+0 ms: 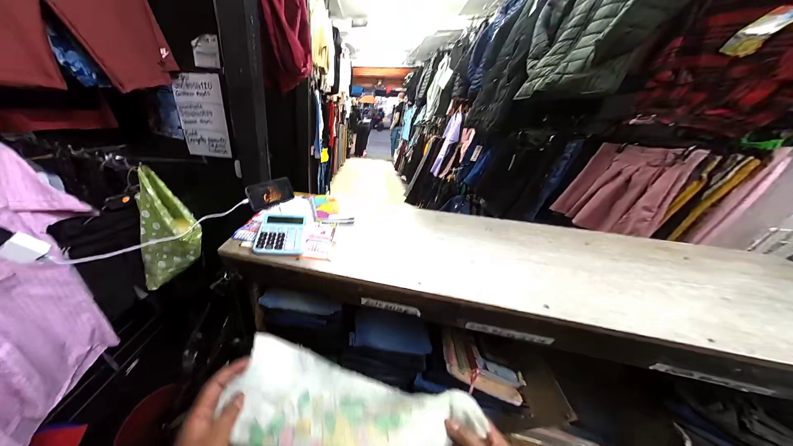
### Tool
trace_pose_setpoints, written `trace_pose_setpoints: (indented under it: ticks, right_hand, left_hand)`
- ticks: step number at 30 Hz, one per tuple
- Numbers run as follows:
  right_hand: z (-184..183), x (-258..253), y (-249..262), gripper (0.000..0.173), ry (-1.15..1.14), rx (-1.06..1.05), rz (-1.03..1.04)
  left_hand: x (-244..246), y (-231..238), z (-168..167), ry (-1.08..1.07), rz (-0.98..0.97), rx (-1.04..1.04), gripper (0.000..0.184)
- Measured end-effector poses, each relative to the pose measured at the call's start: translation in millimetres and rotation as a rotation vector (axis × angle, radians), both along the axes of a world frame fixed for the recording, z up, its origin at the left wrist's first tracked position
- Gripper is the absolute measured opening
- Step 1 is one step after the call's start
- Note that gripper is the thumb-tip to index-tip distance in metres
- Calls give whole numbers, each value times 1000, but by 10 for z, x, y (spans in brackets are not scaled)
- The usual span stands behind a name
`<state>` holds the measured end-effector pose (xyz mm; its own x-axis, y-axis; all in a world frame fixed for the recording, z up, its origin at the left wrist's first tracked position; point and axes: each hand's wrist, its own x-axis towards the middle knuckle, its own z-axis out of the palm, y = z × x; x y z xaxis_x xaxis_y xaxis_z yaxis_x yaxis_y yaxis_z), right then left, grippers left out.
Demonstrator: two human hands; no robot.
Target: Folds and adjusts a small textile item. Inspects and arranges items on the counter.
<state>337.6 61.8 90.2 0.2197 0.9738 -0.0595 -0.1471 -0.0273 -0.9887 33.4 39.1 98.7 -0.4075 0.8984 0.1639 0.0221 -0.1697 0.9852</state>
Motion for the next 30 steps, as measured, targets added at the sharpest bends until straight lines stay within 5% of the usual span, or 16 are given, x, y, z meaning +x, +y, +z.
trace_pose_setpoints:
  ticks: [2,5,10,12,18,27,30]
  right_hand:
    - [73,-14,33,26,110,-3,46]
    - [-304,-159,58,31,280,-155,228]
    - [-1270,-550,-181,27,98,-685,392]
    - [-1416,-570,-234,26,12,-756,449]
    - [-1154,-261,-168,17,107,-509,412]
    - [-1013,-103,-261,18,156,-331,408]
    - [-685,-265,176,18,85,-220,426]
  left_hand:
    - [-304,-62,78,-35,69,49,49]
    - [-609,-239,-107,-82,145,-24,52]
    - [-721,-452,-1280,-128,164,-650,55]
    - [-694,-493,-1488,-121,132,-783,51]
    - [-1187,-579,-1155,-44,173,-460,52]
    - [-1223,-923,-889,-235,34,-344,66]
    - [-1271,-749,-635,-222,32,-170,43]
